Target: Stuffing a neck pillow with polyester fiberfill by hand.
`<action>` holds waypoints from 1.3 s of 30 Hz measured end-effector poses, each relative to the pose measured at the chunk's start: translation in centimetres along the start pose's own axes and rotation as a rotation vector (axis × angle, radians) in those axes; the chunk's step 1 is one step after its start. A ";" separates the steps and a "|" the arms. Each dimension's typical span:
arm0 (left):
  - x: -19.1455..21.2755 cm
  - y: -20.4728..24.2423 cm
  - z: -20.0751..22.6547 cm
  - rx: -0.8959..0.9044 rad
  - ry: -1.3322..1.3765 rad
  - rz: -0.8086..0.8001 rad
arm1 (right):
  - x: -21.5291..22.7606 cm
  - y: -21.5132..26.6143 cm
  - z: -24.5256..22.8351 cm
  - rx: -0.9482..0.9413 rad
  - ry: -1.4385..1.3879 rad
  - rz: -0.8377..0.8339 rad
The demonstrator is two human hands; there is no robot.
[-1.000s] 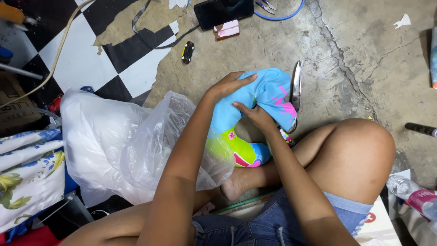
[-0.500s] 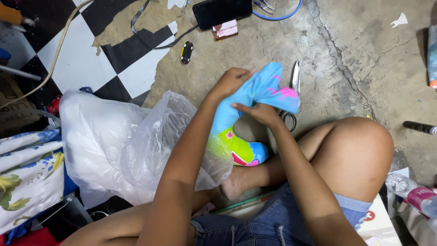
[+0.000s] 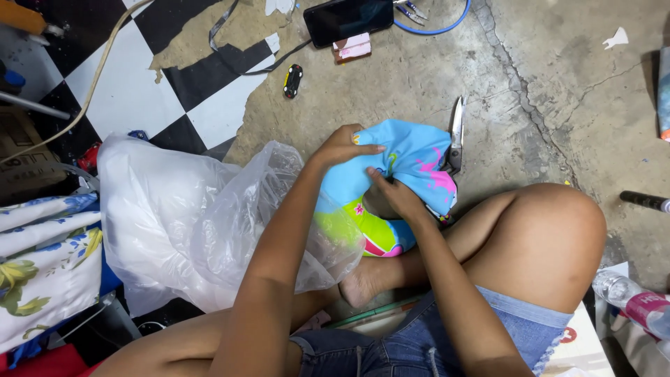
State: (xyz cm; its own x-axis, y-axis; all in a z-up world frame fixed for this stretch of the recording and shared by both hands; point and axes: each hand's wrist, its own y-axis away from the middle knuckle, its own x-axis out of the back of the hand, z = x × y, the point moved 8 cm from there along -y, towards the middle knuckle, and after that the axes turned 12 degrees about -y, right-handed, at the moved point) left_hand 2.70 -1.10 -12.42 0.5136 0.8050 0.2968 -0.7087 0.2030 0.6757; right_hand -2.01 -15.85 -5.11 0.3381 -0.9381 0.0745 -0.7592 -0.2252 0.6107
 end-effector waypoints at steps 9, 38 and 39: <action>1.3 -0.7 -2.4 0.017 -0.053 0.224 | 0.5 -1.7 2.4 0.317 0.110 0.102; 2.1 5.4 6.7 0.135 -0.082 -0.189 | 3.0 -2.0 0.4 0.171 -0.323 0.106; 1.5 5.6 6.1 0.133 -0.093 -0.271 | 2.2 -1.8 0.2 0.097 -0.290 0.041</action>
State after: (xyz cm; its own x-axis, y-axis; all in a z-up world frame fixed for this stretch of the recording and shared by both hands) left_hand 2.52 -2.15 -4.06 0.7218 0.6756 0.1500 -0.4732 0.3237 0.8193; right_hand -0.08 -17.54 -6.20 0.1438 -0.9797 -0.1394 -0.8231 -0.1966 0.5329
